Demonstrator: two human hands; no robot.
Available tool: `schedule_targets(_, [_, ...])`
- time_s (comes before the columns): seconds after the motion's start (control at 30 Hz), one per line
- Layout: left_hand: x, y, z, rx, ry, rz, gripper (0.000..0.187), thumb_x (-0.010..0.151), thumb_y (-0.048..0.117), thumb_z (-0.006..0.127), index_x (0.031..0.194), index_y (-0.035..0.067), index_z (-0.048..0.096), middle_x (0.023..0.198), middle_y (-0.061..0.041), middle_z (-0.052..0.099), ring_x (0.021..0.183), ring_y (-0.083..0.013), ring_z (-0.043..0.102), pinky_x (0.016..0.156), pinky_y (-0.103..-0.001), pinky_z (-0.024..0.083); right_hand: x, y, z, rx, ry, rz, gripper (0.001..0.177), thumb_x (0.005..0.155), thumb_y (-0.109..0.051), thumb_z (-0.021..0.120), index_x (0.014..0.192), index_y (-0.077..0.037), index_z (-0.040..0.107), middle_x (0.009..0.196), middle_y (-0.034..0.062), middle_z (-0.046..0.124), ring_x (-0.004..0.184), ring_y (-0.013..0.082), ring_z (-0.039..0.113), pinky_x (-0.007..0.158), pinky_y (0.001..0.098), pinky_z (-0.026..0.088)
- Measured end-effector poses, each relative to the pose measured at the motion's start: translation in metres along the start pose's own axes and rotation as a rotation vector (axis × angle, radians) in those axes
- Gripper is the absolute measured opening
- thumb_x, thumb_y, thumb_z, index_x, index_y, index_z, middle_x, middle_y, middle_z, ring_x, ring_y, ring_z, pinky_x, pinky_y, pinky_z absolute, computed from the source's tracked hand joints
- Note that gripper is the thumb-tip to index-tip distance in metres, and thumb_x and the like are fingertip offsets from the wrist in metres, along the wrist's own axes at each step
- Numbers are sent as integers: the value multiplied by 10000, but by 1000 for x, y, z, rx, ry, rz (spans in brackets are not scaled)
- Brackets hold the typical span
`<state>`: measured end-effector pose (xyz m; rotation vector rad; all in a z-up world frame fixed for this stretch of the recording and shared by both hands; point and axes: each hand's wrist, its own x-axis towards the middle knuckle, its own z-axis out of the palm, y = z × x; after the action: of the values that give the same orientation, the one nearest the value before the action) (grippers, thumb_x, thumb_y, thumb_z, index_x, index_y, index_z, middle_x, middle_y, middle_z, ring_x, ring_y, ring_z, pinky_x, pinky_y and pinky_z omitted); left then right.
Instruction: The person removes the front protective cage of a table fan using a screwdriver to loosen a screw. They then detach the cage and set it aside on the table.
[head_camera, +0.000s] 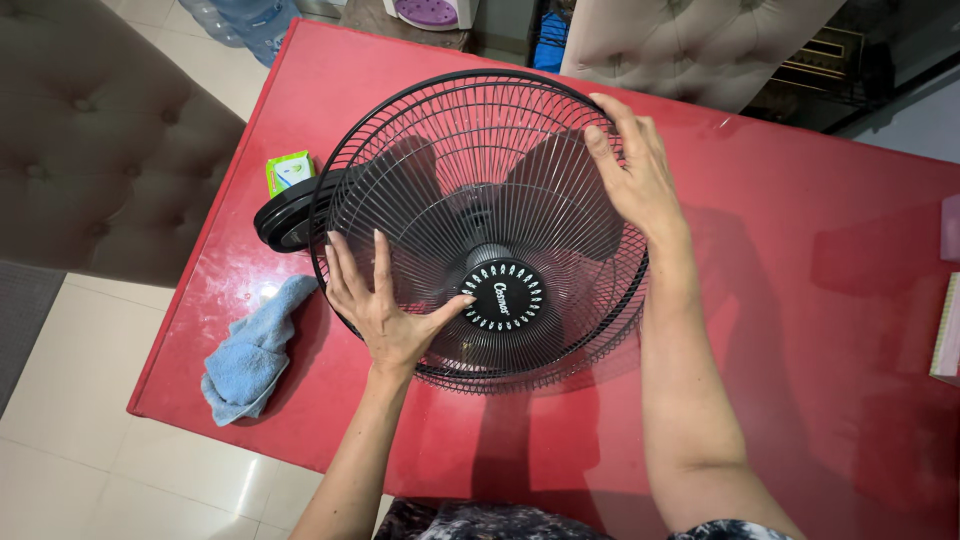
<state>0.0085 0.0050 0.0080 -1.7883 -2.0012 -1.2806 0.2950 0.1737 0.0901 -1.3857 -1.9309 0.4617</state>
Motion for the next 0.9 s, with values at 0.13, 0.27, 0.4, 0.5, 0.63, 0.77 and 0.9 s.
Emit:
schedule_targets(0.13, [-6, 5, 1, 20, 34, -163, 1443, 538, 794, 871, 1642, 125, 225, 1689, -269, 124, 1559, -483, 129, 1229, -673, 172, 0, -2, 3, -33, 37, 20, 588, 1073, -601, 487, 1511, -211, 532, 1293, 198, 580, 1201, 356, 588, 1026, 462, 474])
schedule_targets(0.27, [-15, 11, 10, -41, 38, -492, 1562, 529, 727, 896, 1629, -4, 62, 1691, -323, 72, 1542, -530, 76, 1183, -680, 143, -2, -7, 10, -83, 73, 18, 600, 1074, -588, 511, 1514, -179, 520, 1273, 209, 578, 1191, 372, 588, 1009, 474, 469])
schedule_targets(0.4, [-15, 7, 13, -4, 14, -532, 1515, 614, 696, 926, 1635, -56, 96, 1699, -311, 158, 1560, -478, 185, 1246, -624, 205, 0, -6, 19, -42, 201, -107, 644, 1121, -586, 583, 1388, -9, 479, 1307, 218, 578, 1232, 390, 590, 1055, 486, 463])
schedule_targets(0.5, [-9, 13, 10, -35, 61, -544, 1461, 602, 653, 947, 1635, -32, 171, 1664, -281, 267, 1536, -448, 259, 1249, -596, 243, -3, 0, 19, -9, 205, -33, 643, 1077, -582, 608, 1268, 21, 493, 1211, 209, 569, 1148, 380, 599, 1002, 484, 474])
schedule_targets(0.63, [7, 18, 3, -2, 138, -433, 1473, 579, 661, 964, 1625, -24, 186, 1631, -278, 302, 1513, -432, 294, 1242, -590, 265, -8, 9, 16, 34, 185, -130, 623, 1091, -581, 628, 1257, 5, 498, 1212, 198, 563, 1161, 363, 589, 1038, 472, 476])
schedule_targets(0.77, [13, 22, 2, 0, 114, -462, 1495, 544, 674, 958, 1618, -16, 181, 1632, -280, 282, 1493, -450, 277, 1212, -607, 247, -7, 8, 18, -20, 188, -108, 613, 1078, -582, 629, 1241, -4, 508, 1191, 189, 562, 1133, 353, 579, 1002, 466, 475])
schedule_targets(0.9, [9, 14, 6, -32, 93, -455, 1482, 565, 659, 949, 1626, -4, 155, 1655, -243, 252, 1510, -445, 264, 1235, -620, 219, -5, 12, 22, -20, 212, -159, 622, 1098, -595, 630, 1240, -2, 504, 1183, 186, 557, 1131, 346, 574, 1018, 463, 476])
